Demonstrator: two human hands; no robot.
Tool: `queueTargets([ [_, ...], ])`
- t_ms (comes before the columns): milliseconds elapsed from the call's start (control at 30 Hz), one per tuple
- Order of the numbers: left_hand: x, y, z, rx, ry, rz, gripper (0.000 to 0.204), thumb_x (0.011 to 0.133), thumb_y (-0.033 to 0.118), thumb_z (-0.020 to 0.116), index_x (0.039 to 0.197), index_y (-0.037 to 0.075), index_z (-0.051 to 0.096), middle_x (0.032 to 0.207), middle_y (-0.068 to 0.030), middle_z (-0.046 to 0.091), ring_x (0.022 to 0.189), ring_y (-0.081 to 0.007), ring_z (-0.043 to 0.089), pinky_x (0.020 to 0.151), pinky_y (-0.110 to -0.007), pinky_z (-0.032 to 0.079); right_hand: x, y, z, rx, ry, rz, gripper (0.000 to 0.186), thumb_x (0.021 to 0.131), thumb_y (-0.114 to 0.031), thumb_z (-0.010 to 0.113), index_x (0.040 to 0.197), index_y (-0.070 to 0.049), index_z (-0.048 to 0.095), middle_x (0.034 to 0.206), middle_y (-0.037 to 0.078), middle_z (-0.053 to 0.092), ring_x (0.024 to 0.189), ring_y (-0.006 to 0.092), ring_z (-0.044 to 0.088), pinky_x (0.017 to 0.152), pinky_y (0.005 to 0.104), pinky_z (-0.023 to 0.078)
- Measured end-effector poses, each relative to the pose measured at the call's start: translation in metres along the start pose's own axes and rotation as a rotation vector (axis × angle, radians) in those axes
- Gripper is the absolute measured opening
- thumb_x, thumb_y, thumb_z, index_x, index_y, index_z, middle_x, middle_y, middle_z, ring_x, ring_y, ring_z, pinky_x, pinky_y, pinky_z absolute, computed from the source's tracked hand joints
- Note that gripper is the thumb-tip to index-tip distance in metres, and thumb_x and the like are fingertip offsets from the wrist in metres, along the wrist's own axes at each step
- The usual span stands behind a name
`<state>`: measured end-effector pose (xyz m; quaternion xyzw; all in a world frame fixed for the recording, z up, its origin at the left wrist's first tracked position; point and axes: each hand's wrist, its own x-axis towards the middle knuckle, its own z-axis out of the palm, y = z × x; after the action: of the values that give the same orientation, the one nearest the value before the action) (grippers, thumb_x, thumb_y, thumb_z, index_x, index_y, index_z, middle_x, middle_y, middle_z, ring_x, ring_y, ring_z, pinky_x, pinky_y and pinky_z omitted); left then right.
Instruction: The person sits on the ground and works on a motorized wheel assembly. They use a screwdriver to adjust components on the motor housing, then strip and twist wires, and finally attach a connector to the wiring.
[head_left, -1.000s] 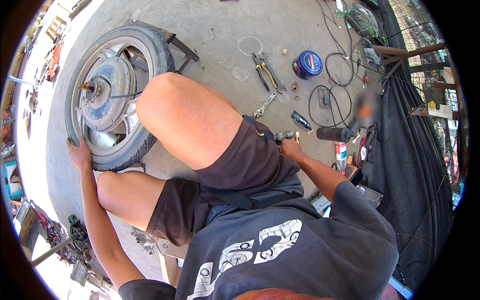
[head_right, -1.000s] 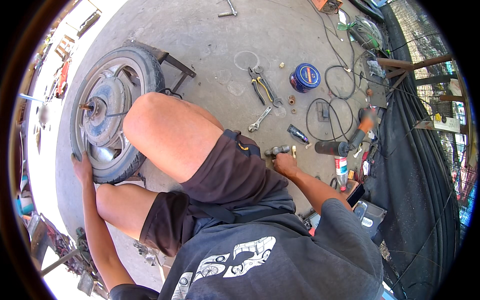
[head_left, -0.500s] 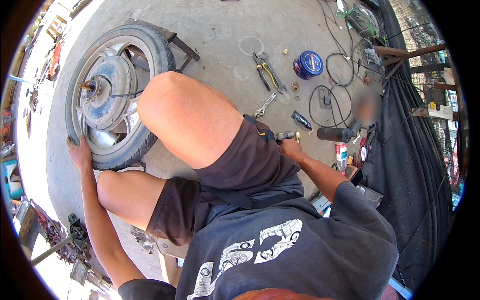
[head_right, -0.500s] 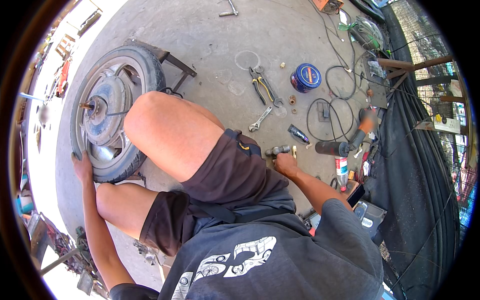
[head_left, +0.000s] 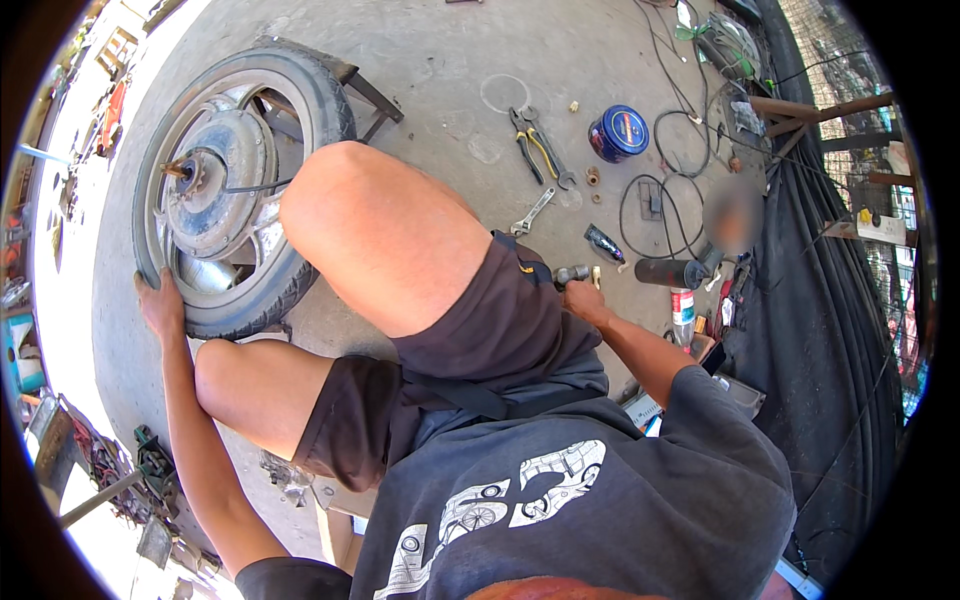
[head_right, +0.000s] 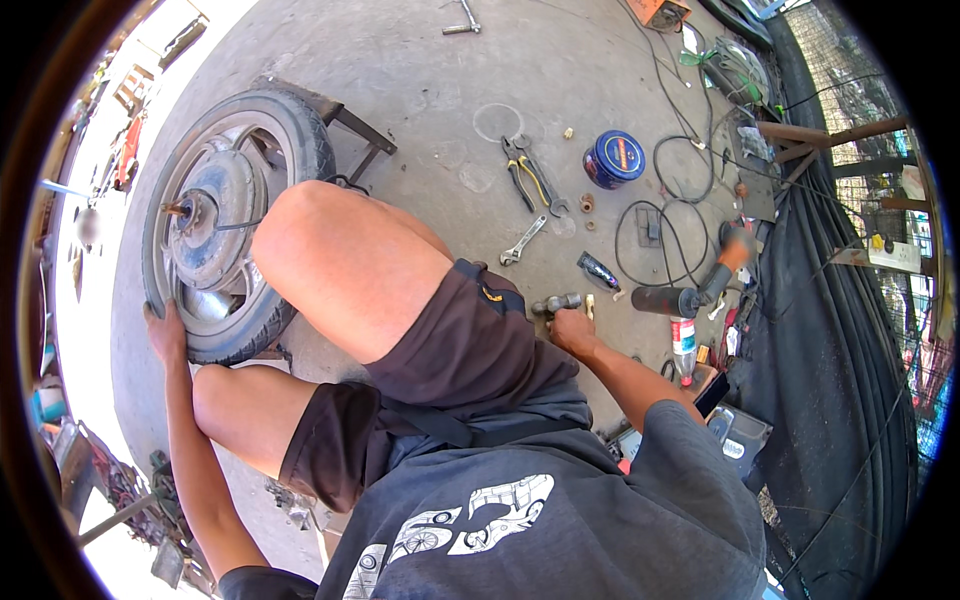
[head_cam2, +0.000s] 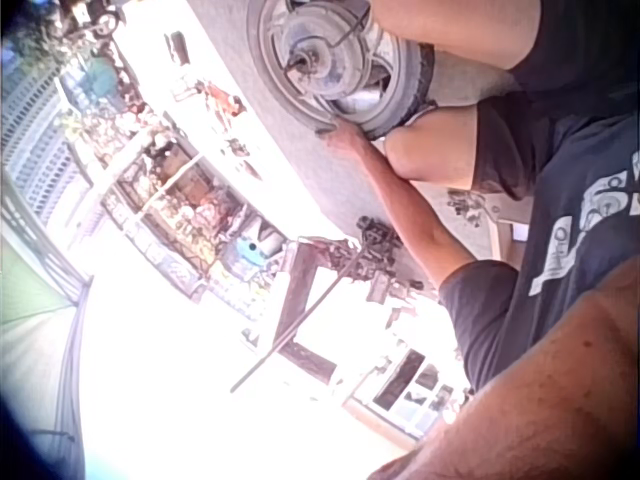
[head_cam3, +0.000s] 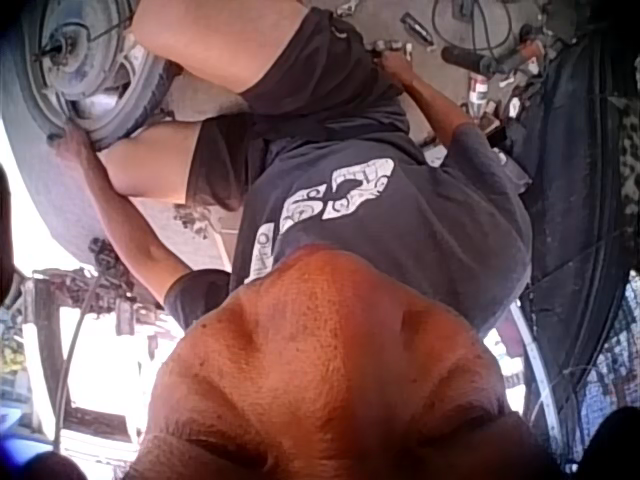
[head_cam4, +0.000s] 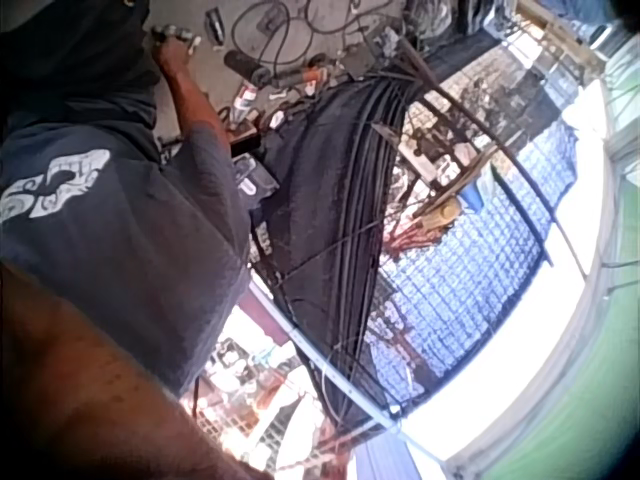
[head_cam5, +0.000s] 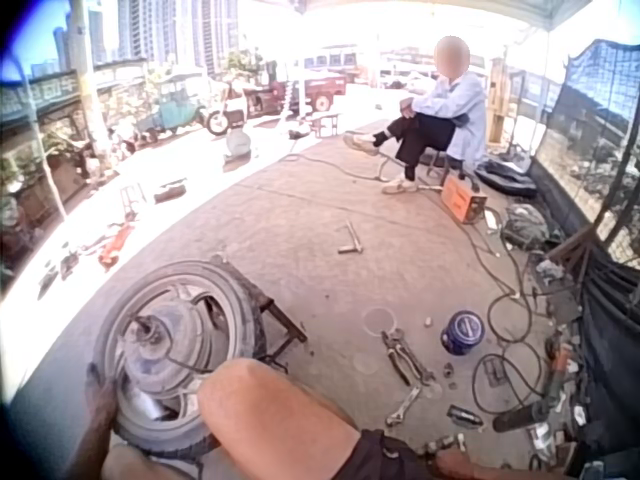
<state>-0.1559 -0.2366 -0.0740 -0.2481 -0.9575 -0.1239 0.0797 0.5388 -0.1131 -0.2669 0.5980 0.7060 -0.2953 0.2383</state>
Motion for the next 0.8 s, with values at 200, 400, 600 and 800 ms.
queueTargets([
  [200,-0.002,0.002,-0.001,0.005,0.009,-0.001,0.079,0.087,0.046,0.059,0.147,0.002,0.035,0.138,-0.0283,0.050,0.128,-0.0425,0.048,0.107,-0.045,0.038,0.003,0.003,0.004,-0.007,0.002,-0.011,0.032,0.088,-0.029,0.063,0.093,0.001,0.071,0.097,0.024,0.069,0.095,0.0400,0.067,0.081,0.0494,0.053],
  [400,-0.002,0.002,0.000,-0.015,0.009,-0.007,0.079,0.086,0.046,0.060,0.147,0.002,0.035,0.138,-0.0284,0.050,0.127,-0.0426,0.049,0.107,-0.045,0.038,0.004,0.004,0.003,0.001,-0.019,0.001,0.032,0.088,-0.029,0.063,0.094,0.001,0.071,0.098,0.024,0.069,0.095,0.0398,0.067,0.082,0.0493,0.052],
  [600,0.000,0.000,0.000,-0.019,0.000,-0.020,0.079,0.086,0.046,0.059,0.147,0.003,0.035,0.137,-0.0290,0.050,0.126,-0.0434,0.049,0.106,-0.046,0.039,0.004,0.003,0.004,-0.013,-0.017,0.011,0.032,0.089,-0.030,0.062,0.095,0.000,0.071,0.099,0.024,0.069,0.096,0.0399,0.066,0.082,0.0493,0.052],
  [800,-0.005,0.012,-0.007,-0.003,-0.016,-0.051,0.078,0.087,0.045,0.059,0.147,0.002,0.035,0.134,-0.0314,0.051,0.124,-0.0438,0.050,0.105,-0.046,0.039,-0.003,-0.002,0.000,-0.001,0.027,0.013,0.032,0.087,-0.030,0.063,0.092,0.001,0.071,0.096,0.024,0.069,0.094,0.0405,0.067,0.081,0.0498,0.052],
])
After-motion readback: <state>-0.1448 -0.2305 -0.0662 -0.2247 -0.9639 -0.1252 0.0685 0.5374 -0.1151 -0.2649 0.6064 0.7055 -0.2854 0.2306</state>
